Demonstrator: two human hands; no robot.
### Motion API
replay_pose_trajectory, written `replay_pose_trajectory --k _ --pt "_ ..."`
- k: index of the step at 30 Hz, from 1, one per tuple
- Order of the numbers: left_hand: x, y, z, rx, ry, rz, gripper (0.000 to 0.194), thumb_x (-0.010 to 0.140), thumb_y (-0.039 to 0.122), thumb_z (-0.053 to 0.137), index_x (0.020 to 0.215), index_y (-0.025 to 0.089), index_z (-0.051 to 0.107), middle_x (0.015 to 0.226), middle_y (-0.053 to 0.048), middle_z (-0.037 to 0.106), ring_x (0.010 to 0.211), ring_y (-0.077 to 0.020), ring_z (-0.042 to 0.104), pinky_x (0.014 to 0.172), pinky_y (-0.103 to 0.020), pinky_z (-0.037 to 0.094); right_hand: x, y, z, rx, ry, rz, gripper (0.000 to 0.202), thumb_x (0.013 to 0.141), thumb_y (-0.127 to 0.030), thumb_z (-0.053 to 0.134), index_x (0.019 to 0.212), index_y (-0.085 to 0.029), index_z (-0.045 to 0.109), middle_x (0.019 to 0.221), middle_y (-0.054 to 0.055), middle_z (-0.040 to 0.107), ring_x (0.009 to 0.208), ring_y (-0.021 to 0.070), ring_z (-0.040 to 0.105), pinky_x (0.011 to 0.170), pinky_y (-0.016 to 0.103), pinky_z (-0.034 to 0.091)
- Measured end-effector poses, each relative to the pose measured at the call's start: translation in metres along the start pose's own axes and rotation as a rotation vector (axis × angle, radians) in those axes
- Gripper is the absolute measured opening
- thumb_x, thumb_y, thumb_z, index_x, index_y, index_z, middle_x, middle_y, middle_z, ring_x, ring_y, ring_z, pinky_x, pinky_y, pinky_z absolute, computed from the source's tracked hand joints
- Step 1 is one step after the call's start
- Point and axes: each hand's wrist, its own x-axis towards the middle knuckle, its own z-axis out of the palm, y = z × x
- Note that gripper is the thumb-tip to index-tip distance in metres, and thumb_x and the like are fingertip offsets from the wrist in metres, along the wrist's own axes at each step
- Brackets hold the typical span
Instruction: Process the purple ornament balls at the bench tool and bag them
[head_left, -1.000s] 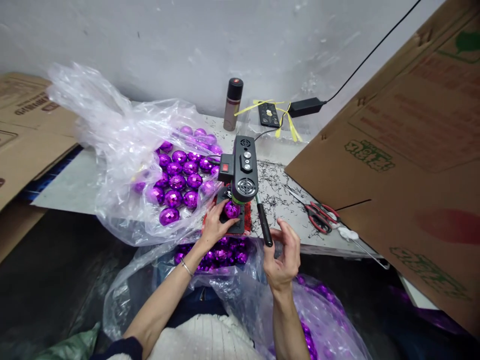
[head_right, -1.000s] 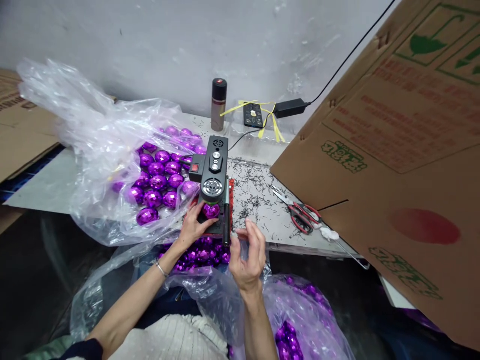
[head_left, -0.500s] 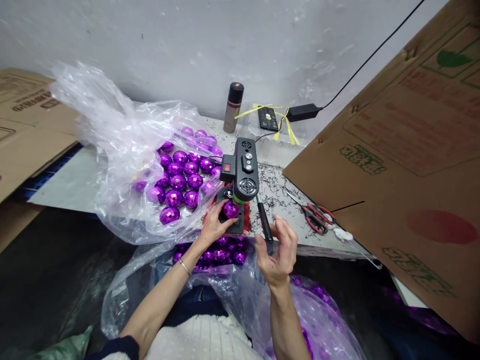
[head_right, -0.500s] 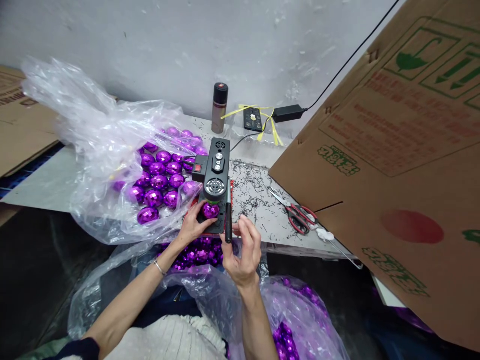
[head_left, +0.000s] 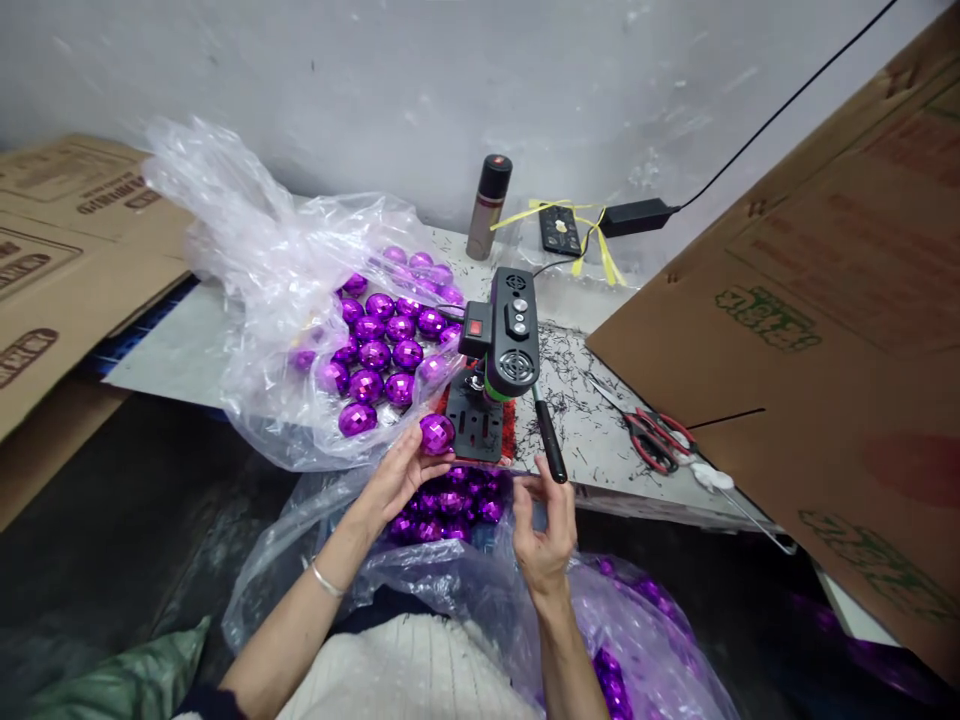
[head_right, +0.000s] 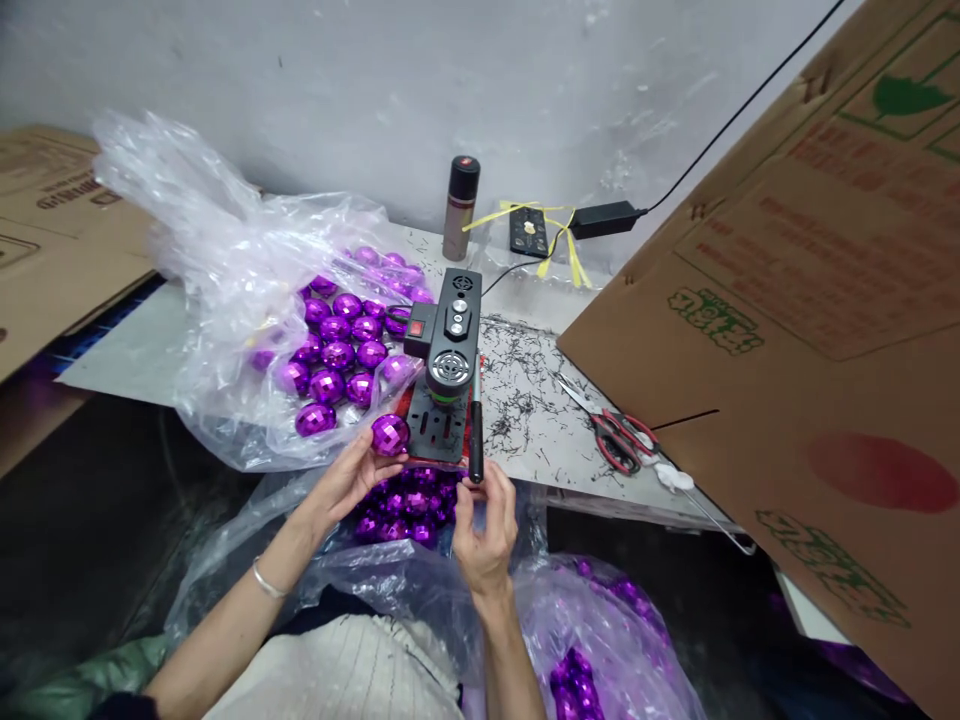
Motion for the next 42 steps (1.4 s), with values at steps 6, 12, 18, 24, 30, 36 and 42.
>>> replay_pose_trajectory --k 6,12,18,24,30,36,42 --pt "-0.003 0.002 0.011 -0.079 -0.030 -0.059 0.053 0.097 0.054 0.077 0.139 0.023 0.069 0.126 -0.012 0.082 0.102 -0.0269 0.083 0.102 -0.050 0.068 -0.011 -0.012 0.019 0.068 -0.122 0.024 0.045 0.105 -0.022 0.058 0.150 -0.024 0.061 0.129 0.015 0.075 0.088 0.0174 0.078 0.072 0.031 0.070" --pt "-0.011 -0.004 0.018 -0.033 -0.131 -0.073 0.063 0.099 0.066 0.069 0.148 0.027 0.065 0.136 -0.014 0.079 0.113 -0.0304 0.081 0.103 -0.051 0.067 -0.012 -0.012 0.038 0.086 -0.178 0.106 0.043 0.107 -0.029 0.059 0.148 -0.023 0.061 0.134 0.017 0.074 0.105 0.0204 0.079 0.080 0.033 0.071" --pt "-0.005 -0.014 0.024 0.175 -0.063 0.096 0.085 0.078 0.062 0.092 0.148 0.022 0.065 0.133 -0.015 0.079 0.125 -0.0330 0.076 0.109 -0.049 0.062 -0.012 -0.010 0.045 0.111 -0.236 0.151 0.036 0.108 -0.030 0.056 0.141 -0.023 0.068 0.130 0.015 0.077 0.123 0.0222 0.076 0.092 0.034 0.070" --pt "0.019 -0.017 0.027 0.594 0.136 0.412 0.074 0.085 0.062 0.084 0.144 0.020 0.067 0.127 -0.012 0.080 0.114 -0.0311 0.077 0.104 -0.048 0.062 -0.023 -0.006 0.044 0.122 -0.269 0.176 0.034 0.108 -0.029 0.054 0.137 -0.023 0.072 0.132 0.014 0.077 0.123 0.0216 0.076 0.099 0.037 0.069" --pt "0.048 -0.020 0.027 1.029 0.265 0.659 0.062 0.087 0.054 0.086 0.138 0.021 0.071 0.121 -0.014 0.079 0.116 -0.0346 0.074 0.108 -0.052 0.056 -0.037 0.000 0.035 0.069 -0.256 0.165 0.032 0.109 -0.030 0.053 0.133 -0.021 0.073 0.128 0.014 0.079 0.120 0.0209 0.078 0.098 0.035 0.069" --pt "0.062 -0.026 0.027 1.117 0.194 0.781 0.063 0.089 0.054 0.085 0.140 0.022 0.068 0.119 -0.012 0.080 0.115 -0.0337 0.074 0.107 -0.049 0.056 -0.048 0.010 0.025 0.020 -0.246 0.170 0.030 0.108 -0.030 0.055 0.129 -0.020 0.075 0.123 0.015 0.081 0.116 0.0232 0.080 0.092 0.036 0.070" --pt "0.071 -0.031 0.028 1.131 0.166 0.859 0.062 0.089 0.052 0.087 0.140 0.021 0.067 0.124 -0.014 0.079 0.119 -0.0344 0.074 0.110 -0.051 0.056 -0.034 0.012 0.013 -0.016 -0.146 0.079 0.028 0.107 -0.023 0.057 0.130 -0.022 0.074 0.118 0.012 0.081 0.104 0.0206 0.082 0.080 0.029 0.071"
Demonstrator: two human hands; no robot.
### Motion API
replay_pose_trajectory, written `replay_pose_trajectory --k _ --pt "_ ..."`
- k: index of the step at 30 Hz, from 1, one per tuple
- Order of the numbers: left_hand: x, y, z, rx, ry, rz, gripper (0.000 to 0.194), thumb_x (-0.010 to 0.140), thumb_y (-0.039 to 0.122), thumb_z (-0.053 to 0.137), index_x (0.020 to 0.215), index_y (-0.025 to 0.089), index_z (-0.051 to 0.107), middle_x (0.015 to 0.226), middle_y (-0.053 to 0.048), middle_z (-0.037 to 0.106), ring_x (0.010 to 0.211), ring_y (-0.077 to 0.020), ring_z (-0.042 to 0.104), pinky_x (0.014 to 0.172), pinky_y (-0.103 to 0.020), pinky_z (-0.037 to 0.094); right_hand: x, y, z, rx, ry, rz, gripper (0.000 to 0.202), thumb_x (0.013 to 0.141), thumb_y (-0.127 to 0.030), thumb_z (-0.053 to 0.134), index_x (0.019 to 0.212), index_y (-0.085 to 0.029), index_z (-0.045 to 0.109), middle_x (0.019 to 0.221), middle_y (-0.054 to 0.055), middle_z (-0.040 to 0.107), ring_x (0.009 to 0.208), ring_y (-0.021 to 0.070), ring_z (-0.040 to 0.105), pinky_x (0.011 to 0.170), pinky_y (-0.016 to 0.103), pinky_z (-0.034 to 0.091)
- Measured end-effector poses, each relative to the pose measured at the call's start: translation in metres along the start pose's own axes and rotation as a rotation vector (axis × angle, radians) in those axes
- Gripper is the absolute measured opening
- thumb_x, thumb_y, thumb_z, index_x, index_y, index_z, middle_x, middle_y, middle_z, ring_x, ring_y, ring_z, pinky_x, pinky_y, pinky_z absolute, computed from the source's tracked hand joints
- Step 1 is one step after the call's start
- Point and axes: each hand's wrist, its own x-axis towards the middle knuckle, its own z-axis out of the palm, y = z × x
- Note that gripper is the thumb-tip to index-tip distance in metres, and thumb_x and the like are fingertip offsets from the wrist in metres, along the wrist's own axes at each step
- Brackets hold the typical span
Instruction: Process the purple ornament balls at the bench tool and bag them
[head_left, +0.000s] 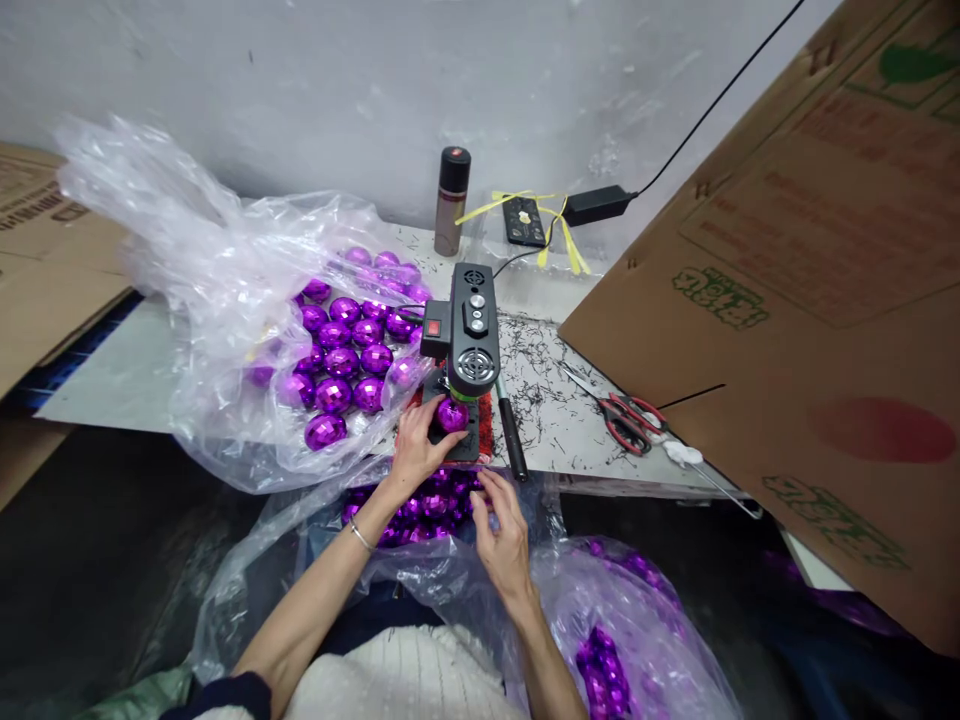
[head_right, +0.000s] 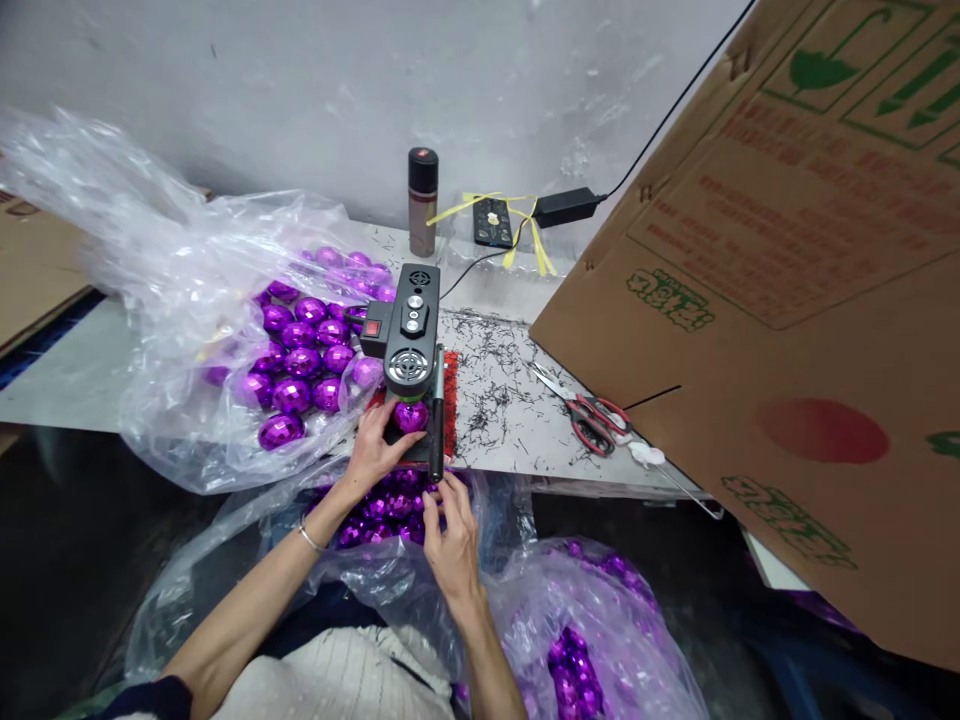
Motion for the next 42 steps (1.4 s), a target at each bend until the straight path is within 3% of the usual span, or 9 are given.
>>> replay_pose_trajectory --k 4,8,12,16,18,21,25,31,42 --pt "0.002 -0.004 0.003 -0.023 -0.018 0.017 0.064 0.088 0.050 0.088 0.141 0.021 0.067 0.129 -0.014 0.078 0.123 -0.0343 0.073 0.110 -0.051 0.056 0.032 -0.004 -0.016 -0.048 0.166 -0.064 0.041 0.105 -0.021 0.059 0.146 -0.024 0.063 0.122 0.012 0.077 0.093 0.0192 0.080 0.072 0.031 0.071" --pt "0.003 -0.004 0.003 -0.033 -0.019 0.019 0.065 0.087 0.051 0.089 0.141 0.021 0.067 0.130 -0.014 0.078 0.124 -0.0346 0.073 0.111 -0.051 0.057 0.076 -0.012 -0.024 -0.075 0.339 -0.280 0.057 0.103 -0.030 0.067 0.157 -0.024 0.050 0.135 0.017 0.070 0.093 0.0210 0.078 0.070 0.037 0.072" --pt "0.002 -0.002 0.002 -0.037 -0.019 0.013 0.064 0.088 0.052 0.088 0.140 0.022 0.068 0.130 -0.014 0.078 0.123 -0.0352 0.073 0.111 -0.052 0.058 0.113 -0.021 -0.024 -0.094 0.236 -0.469 0.044 0.101 -0.041 0.070 0.141 -0.025 0.061 0.121 0.013 0.075 0.103 0.0245 0.078 0.075 0.038 0.072" --pt "0.001 -0.001 0.002 -0.040 -0.021 0.012 0.061 0.089 0.052 0.086 0.139 0.022 0.068 0.130 -0.014 0.078 0.122 -0.0346 0.074 0.111 -0.051 0.058 0.134 -0.029 -0.018 0.022 0.142 -0.472 0.013 0.107 -0.032 0.057 0.109 -0.025 0.068 0.096 0.006 0.076 0.088 0.0189 0.076 0.073 0.034 0.066" --pt "0.000 -0.001 0.003 -0.031 -0.025 0.025 0.061 0.090 0.049 0.086 0.141 0.021 0.067 0.130 -0.014 0.078 0.121 -0.0344 0.074 0.110 -0.051 0.058 0.139 -0.033 -0.013 0.052 0.147 -0.486 0.023 0.110 -0.030 0.050 0.092 -0.025 0.064 0.083 0.002 0.072 0.075 0.0156 0.071 0.067 0.031 0.059" --pt "-0.001 -0.004 0.004 -0.019 -0.004 0.079 0.063 0.091 0.047 0.086 0.143 0.020 0.064 0.129 -0.014 0.079 0.120 -0.0337 0.075 0.107 -0.050 0.060 0.141 -0.036 -0.002 0.095 0.205 -0.496 0.032 0.111 -0.024 0.043 0.082 -0.024 0.055 0.075 0.000 0.065 0.065 0.0129 0.061 0.061 0.028 0.049" --pt "-0.003 -0.005 0.007 -0.022 0.037 0.148 0.060 0.094 0.045 0.083 0.145 0.018 0.062 0.129 -0.014 0.078 0.118 -0.0326 0.075 0.105 -0.048 0.061 0.137 -0.033 0.011 0.112 0.293 -0.550 0.033 0.111 -0.020 0.040 0.079 -0.025 0.048 0.072 -0.001 0.059 0.063 0.0126 0.052 0.059 0.028 0.042" --pt "-0.003 -0.004 0.007 -0.001 0.023 0.125 0.058 0.095 0.045 0.082 0.144 0.020 0.063 0.129 -0.013 0.078 0.118 -0.0328 0.075 0.106 -0.050 0.060 0.135 -0.026 0.018 0.121 0.304 -0.596 0.033 0.112 -0.022 0.039 0.080 -0.025 0.047 0.072 0.000 0.057 0.062 0.0131 0.050 0.058 0.030 0.037" --pt "-0.004 -0.003 0.006 -0.016 0.004 0.098 0.058 0.094 0.043 0.082 0.144 0.021 0.063 0.129 -0.013 0.078 0.118 -0.0331 0.075 0.106 -0.050 0.059 0.128 -0.020 0.026 0.173 0.323 -0.533 0.031 0.110 -0.020 0.039 0.080 -0.025 0.046 0.072 -0.001 0.056 0.062 0.0145 0.048 0.059 0.032 0.035"
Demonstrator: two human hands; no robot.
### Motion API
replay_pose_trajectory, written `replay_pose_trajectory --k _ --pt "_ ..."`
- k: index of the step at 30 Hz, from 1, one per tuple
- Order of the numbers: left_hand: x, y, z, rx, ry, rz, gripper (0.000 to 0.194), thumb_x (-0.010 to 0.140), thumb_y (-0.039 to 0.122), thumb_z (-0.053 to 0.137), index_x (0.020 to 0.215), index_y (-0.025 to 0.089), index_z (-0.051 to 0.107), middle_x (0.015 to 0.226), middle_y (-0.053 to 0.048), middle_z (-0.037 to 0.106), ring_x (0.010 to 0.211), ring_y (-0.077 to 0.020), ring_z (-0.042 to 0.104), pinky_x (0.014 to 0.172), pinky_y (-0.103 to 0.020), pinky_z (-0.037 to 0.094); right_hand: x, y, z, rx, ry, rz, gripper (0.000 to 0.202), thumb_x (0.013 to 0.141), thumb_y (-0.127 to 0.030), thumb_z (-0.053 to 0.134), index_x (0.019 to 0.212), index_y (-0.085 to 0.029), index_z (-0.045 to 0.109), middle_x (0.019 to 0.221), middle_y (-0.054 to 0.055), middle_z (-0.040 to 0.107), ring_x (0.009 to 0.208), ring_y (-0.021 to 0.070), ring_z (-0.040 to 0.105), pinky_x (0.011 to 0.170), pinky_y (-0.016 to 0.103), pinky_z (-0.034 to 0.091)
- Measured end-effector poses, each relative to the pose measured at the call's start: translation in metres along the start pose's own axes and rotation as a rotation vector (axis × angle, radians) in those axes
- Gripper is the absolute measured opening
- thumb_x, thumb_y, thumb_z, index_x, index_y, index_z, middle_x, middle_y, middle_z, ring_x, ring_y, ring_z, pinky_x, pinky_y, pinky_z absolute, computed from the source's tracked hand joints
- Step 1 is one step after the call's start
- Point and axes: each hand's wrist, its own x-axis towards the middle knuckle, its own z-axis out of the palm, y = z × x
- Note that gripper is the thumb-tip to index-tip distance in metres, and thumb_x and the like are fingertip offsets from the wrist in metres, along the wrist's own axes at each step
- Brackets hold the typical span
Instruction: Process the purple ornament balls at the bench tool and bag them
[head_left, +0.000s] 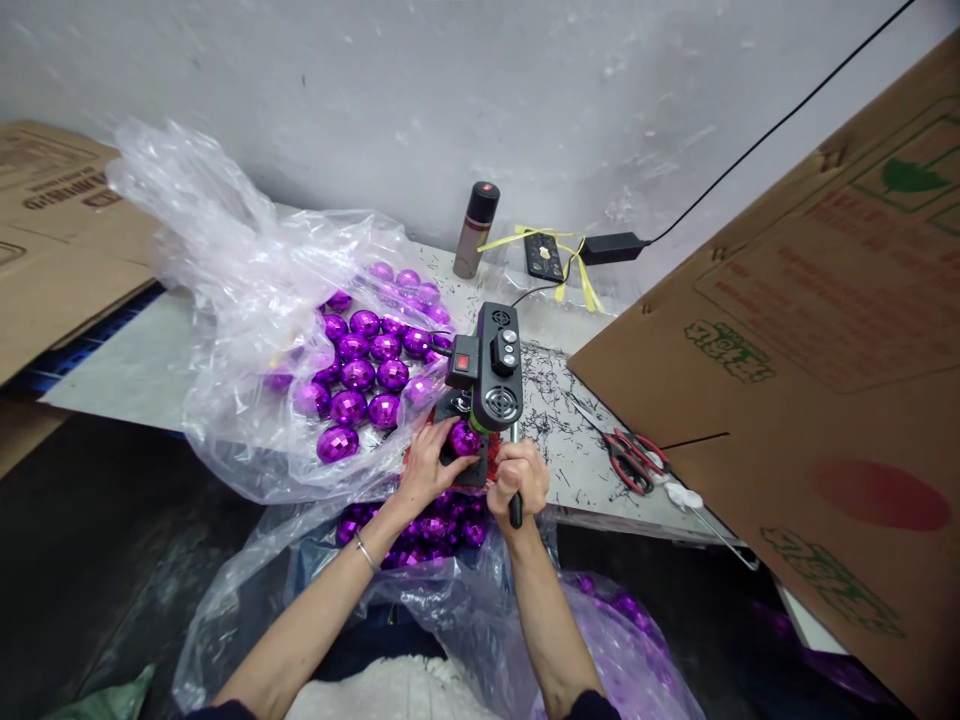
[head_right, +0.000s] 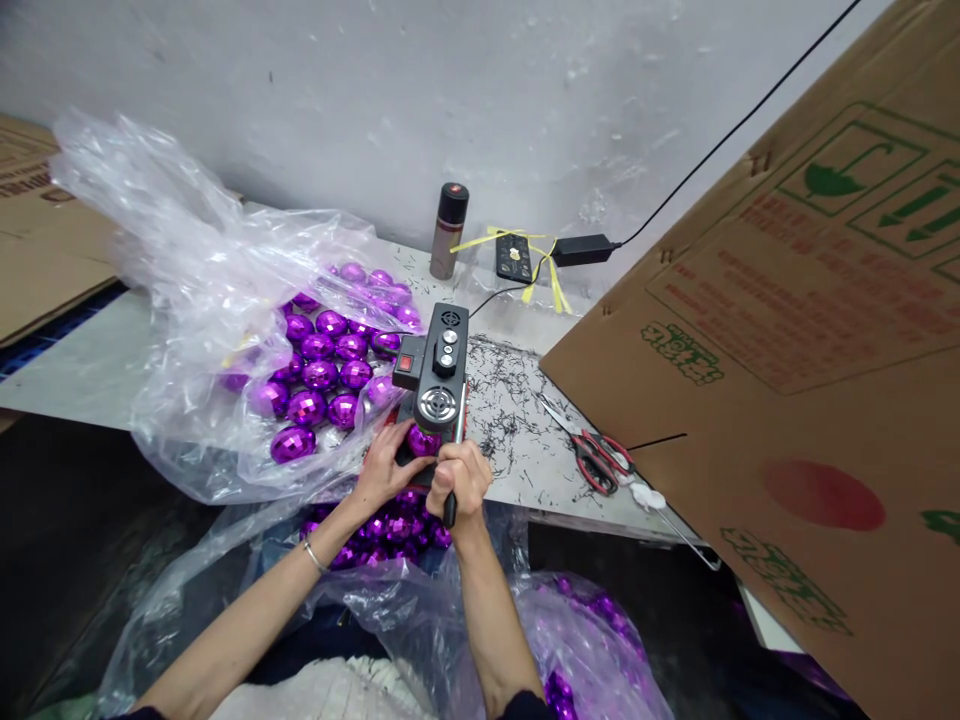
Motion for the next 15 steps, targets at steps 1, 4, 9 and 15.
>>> replay_pose_trajectory --k 1,4,9,15 --pt "0.0001 0.0002 -0.0002 -0.001 -0.002 -0.003 0.057 0.095 0.043 0.082 0.144 0.021 0.063 0.129 -0.013 0.078 0.118 -0.0330 0.075 0.106 -0.050 0.059 -0.0011 0.0004 0.0002 -0.001 0.003 0.001 0.031 0.110 -0.019 0.038 0.080 -0.025 0.046 0.073 -0.001 0.056 0.062 0.0145 0.048 0.059 0.032 0.035" --pt "0.0004 0.0004 -0.0003 -0.013 0.006 0.009 0.058 0.095 0.044 0.082 0.144 0.020 0.062 0.129 -0.014 0.078 0.117 -0.0329 0.075 0.104 -0.050 0.060 -0.0041 0.0015 0.0005 -0.005 0.002 0.004 0.031 0.110 -0.019 0.037 0.080 -0.025 0.045 0.074 0.000 0.055 0.063 0.0146 0.047 0.061 0.032 0.034" --pt "0.0007 0.0004 0.0002 -0.025 0.009 0.004 0.058 0.095 0.045 0.082 0.144 0.021 0.063 0.128 -0.014 0.078 0.117 -0.0330 0.075 0.104 -0.050 0.060 -0.0071 0.0027 0.0001 0.000 -0.003 0.009 0.030 0.109 -0.017 0.038 0.081 -0.025 0.045 0.076 0.000 0.055 0.064 0.0150 0.046 0.062 0.033 0.034" --pt "0.0007 0.0007 0.0002 -0.035 0.019 0.026 0.055 0.097 0.043 0.079 0.144 0.020 0.062 0.127 -0.014 0.078 0.115 -0.0319 0.075 0.104 -0.049 0.060 -0.0070 0.0027 0.0001 0.011 -0.005 0.014 0.032 0.111 -0.019 0.037 0.079 -0.025 0.042 0.077 -0.001 0.053 0.065 0.0134 0.044 0.061 0.032 0.033"
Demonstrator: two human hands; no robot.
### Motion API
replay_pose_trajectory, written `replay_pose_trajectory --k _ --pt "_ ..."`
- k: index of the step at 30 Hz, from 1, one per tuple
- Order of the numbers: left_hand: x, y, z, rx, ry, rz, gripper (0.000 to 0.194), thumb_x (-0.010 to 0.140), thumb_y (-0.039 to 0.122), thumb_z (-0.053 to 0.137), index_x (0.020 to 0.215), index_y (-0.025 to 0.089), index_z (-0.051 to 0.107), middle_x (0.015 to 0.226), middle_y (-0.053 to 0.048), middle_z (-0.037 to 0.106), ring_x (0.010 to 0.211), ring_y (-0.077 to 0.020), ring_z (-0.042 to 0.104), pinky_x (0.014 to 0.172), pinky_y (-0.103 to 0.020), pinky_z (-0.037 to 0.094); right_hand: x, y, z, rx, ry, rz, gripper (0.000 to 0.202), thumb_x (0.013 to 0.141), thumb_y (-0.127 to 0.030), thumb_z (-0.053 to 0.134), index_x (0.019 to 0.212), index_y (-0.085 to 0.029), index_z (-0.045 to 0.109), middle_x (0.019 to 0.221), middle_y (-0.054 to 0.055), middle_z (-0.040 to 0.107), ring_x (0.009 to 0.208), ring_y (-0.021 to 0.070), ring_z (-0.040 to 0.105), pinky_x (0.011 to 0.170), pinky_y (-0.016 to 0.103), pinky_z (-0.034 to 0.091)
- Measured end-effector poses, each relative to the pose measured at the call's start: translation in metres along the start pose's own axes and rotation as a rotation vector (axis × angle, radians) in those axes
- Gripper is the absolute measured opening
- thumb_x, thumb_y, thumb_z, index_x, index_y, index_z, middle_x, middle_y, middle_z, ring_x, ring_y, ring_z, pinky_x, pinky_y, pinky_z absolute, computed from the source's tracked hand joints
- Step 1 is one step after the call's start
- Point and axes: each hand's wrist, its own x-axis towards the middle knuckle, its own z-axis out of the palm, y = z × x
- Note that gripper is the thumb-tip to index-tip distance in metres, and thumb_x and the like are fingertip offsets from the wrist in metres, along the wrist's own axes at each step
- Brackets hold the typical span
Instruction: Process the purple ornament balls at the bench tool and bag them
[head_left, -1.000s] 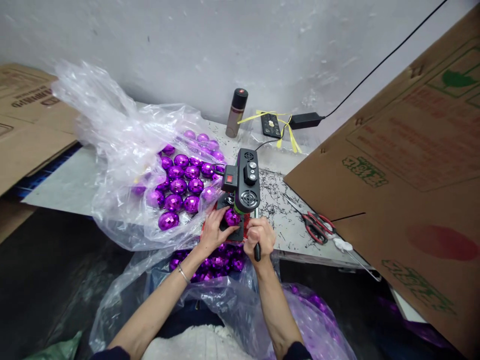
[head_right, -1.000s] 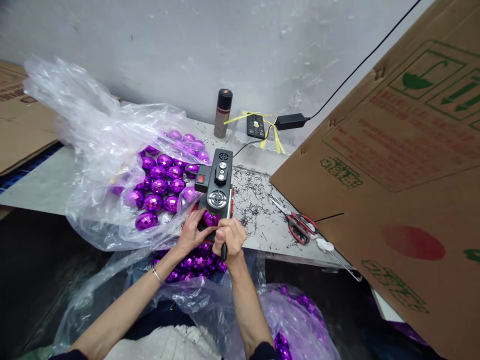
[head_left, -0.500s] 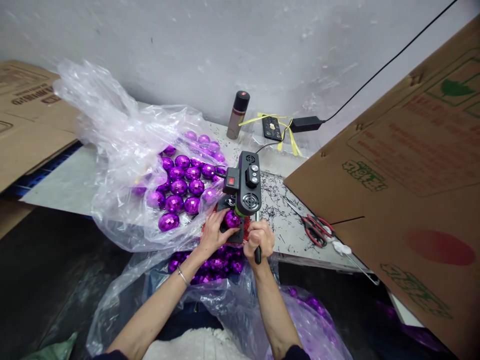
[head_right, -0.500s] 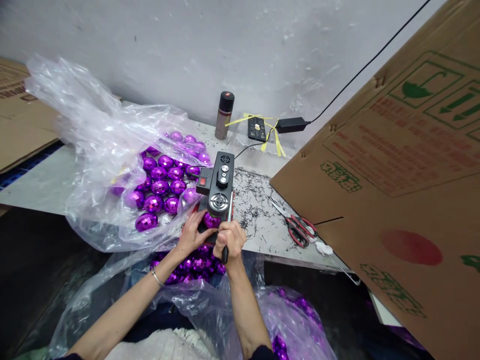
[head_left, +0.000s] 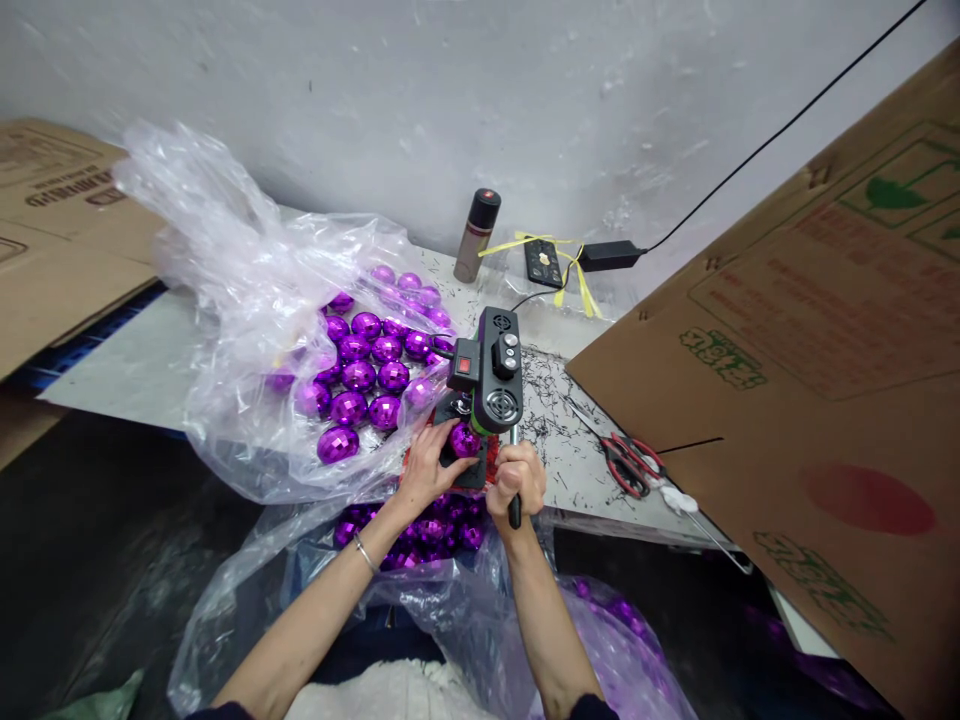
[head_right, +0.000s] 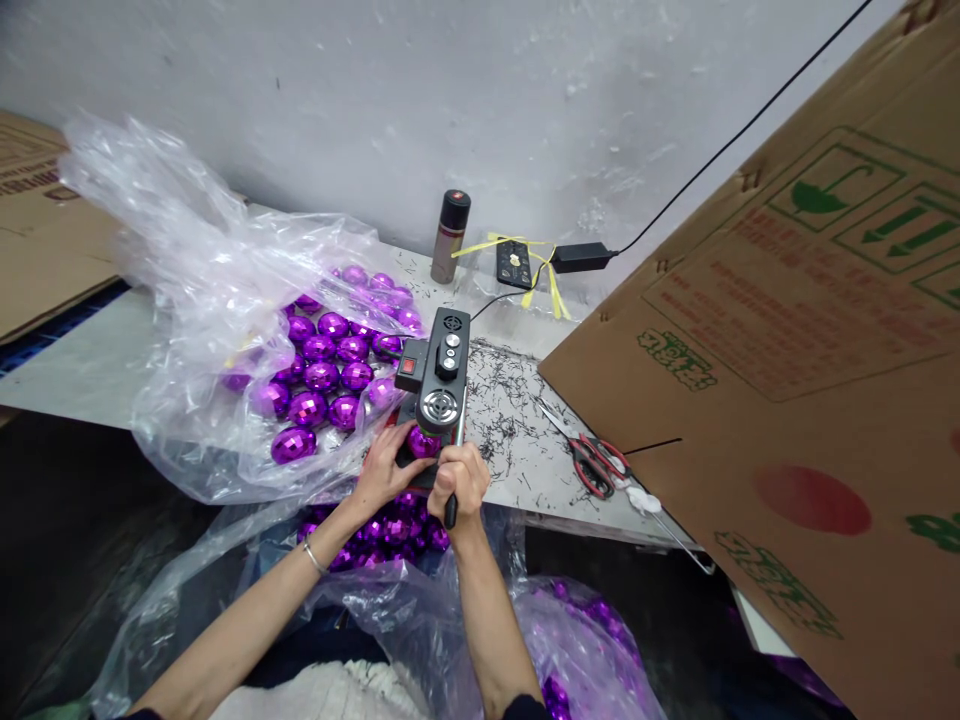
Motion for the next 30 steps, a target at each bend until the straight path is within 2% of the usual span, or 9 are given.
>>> replay_pose_trajectory --k 11,20,30 --pt "-0.0005 -0.0007 0.0018 0.001 -0.019 -0.044 0.056 0.095 0.042 0.081 0.145 0.022 0.062 0.129 -0.014 0.078 0.117 -0.0328 0.075 0.104 -0.050 0.059 -0.0013 0.0004 0.0010 -0.024 0.012 0.002 0.034 0.111 -0.022 0.037 0.078 -0.025 0.042 0.074 -0.001 0.053 0.063 0.0136 0.044 0.060 0.033 0.033" --pt "-0.0003 0.0000 0.0013 -0.003 0.001 -0.022 0.055 0.097 0.043 0.079 0.144 0.021 0.062 0.129 -0.014 0.078 0.118 -0.0324 0.075 0.104 -0.050 0.060 -0.0065 0.0026 0.0019 -0.001 0.026 0.027 0.033 0.110 -0.022 0.039 0.078 -0.025 0.046 0.074 -0.001 0.055 0.064 0.0153 0.046 0.063 0.034 0.036" --pt "-0.0001 -0.0014 0.0025 0.001 -0.003 -0.028 0.057 0.095 0.045 0.080 0.144 0.020 0.063 0.128 -0.015 0.078 0.117 -0.0335 0.075 0.103 -0.051 0.060 -0.0072 0.0030 0.0031 -0.042 0.023 0.011 0.033 0.112 -0.024 0.035 0.080 -0.025 0.042 0.074 -0.001 0.052 0.064 0.0142 0.047 0.062 0.033 0.037"
